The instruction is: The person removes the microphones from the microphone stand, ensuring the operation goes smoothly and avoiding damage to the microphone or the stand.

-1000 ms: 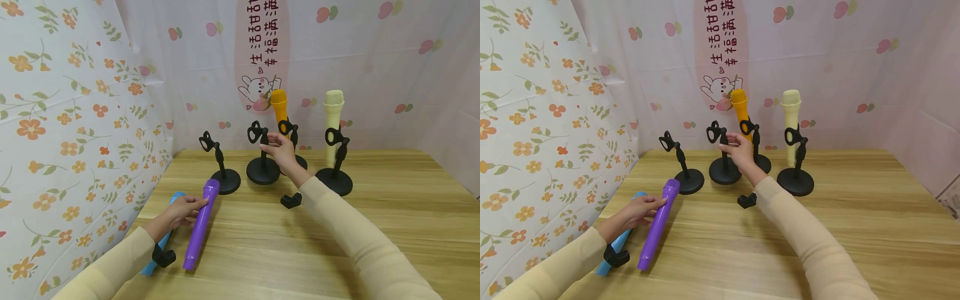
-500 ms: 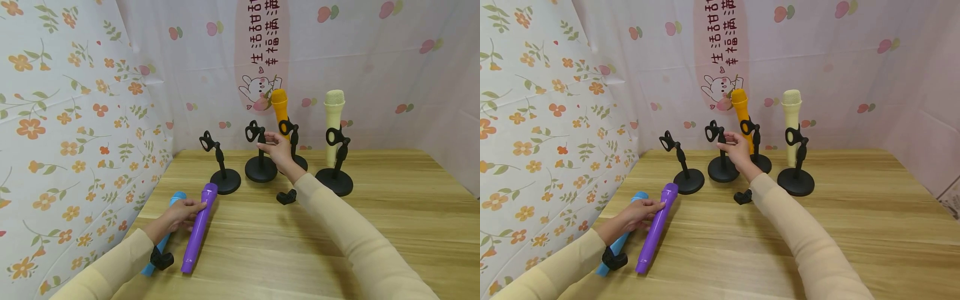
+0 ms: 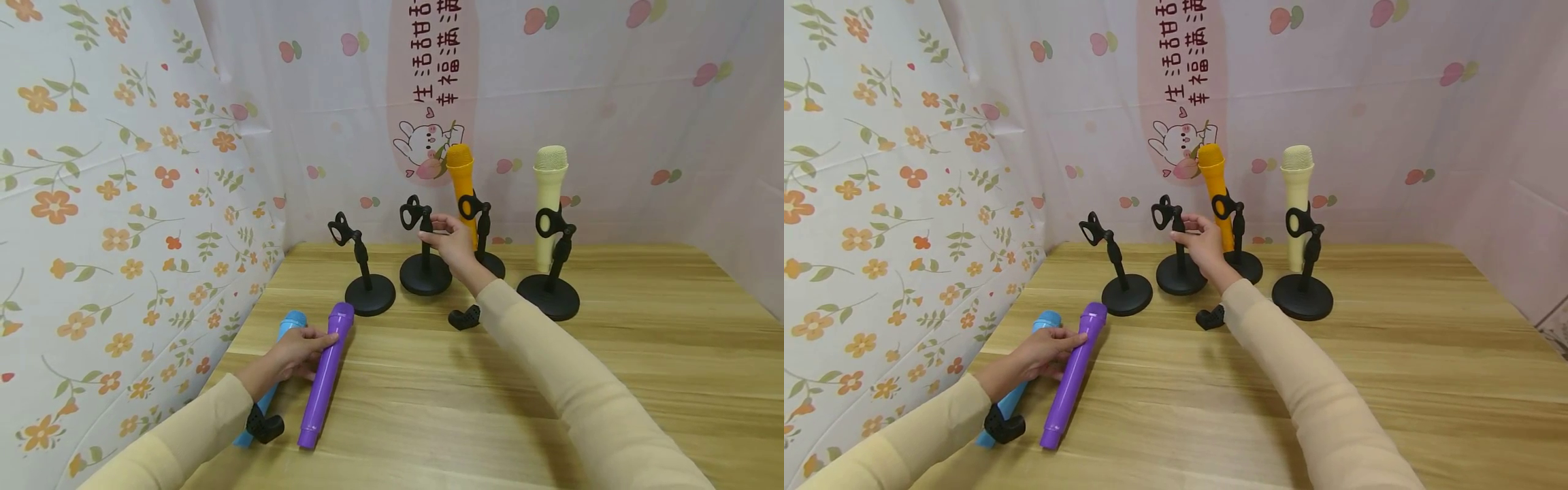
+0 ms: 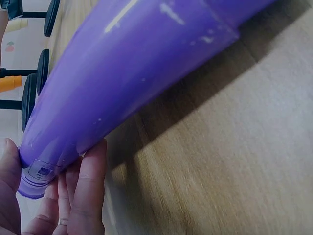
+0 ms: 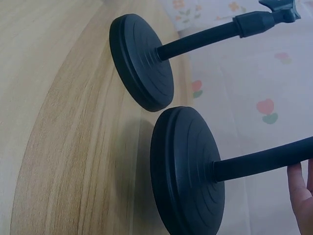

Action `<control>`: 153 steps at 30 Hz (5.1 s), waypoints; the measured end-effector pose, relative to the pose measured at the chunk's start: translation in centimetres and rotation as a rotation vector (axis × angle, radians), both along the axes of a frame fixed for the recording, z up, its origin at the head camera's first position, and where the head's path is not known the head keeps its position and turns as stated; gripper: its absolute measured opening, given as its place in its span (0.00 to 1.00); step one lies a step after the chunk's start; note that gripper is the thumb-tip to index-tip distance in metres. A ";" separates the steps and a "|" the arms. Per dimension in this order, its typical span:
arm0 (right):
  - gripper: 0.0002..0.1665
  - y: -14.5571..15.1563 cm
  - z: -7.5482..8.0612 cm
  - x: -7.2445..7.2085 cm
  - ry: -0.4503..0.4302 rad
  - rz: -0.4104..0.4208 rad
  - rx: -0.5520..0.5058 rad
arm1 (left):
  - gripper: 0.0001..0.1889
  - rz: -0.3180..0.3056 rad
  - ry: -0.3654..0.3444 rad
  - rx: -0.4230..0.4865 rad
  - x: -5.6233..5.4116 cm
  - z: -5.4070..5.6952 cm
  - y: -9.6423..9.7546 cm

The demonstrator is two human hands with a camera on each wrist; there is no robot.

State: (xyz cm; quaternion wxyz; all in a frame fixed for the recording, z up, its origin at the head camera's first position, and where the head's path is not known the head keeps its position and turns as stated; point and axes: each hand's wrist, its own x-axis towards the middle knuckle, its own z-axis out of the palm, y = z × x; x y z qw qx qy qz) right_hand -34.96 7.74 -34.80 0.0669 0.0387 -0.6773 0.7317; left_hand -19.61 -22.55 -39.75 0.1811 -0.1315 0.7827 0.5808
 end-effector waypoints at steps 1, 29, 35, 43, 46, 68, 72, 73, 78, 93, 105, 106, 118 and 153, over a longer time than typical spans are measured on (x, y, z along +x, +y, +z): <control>0.24 0.0 0.0 -0.1 0.000 -0.003 0.000 | 0.20 -0.005 0.003 -0.001 0.0 0.0 0.0; 0.23 -0.8 -1.4 -1.1 -0.005 -0.041 0.034 | 0.19 0.039 0.001 -0.097 0.5 -1.0 0.2; 0.22 -1.0 -1.6 -1.2 -0.003 -0.043 0.031 | 0.20 0.038 -0.005 -0.116 0.6 -0.9 0.2; 0.23 -1.0 -2.2 -1.5 -0.016 -0.040 0.044 | 0.21 0.041 0.009 -0.131 0.6 -0.9 0.3; 0.23 -0.9 -2.4 -1.6 -0.021 -0.039 0.037 | 0.21 0.042 0.012 -0.140 0.6 -1.0 0.2; 0.24 -1.4 -2.6 -1.8 -0.003 -0.025 0.062 | 0.20 0.043 0.023 -0.168 0.6 -0.8 0.1; 0.24 -1.4 -2.6 -1.8 -0.006 -0.022 0.068 | 0.21 0.042 0.021 -0.174 0.7 -0.9 0.1; 0.24 -1.4 -2.6 -1.7 -0.005 -0.021 0.065 | 0.21 0.040 0.021 -0.176 0.7 -0.9 0.1; 0.23 -1.4 -2.7 -1.7 0.006 -0.017 0.054 | 0.22 0.036 0.028 -0.188 0.7 -0.9 0.3; 0.23 -1.2 -2.8 -1.6 0.013 0.002 0.054 | 0.24 0.044 0.045 -0.210 0.8 -1.0 0.7; 0.24 -0.9 -2.7 -1.4 0.022 0.031 0.065 | 0.25 0.034 0.052 -0.209 0.8 -0.9 0.7; 0.24 -0.9 -2.7 -1.4 0.022 0.032 0.068 | 0.25 0.034 0.052 -0.208 0.8 -0.9 0.7; 0.25 -0.6 -2.3 -1.1 -0.002 0.064 0.071 | 0.23 0.034 0.048 -0.188 1.0 -0.2 0.4; 0.28 4.6 -2.4 1.5 0.052 0.129 0.212 | 0.23 -0.005 0.239 -0.133 -1.6 3.4 1.6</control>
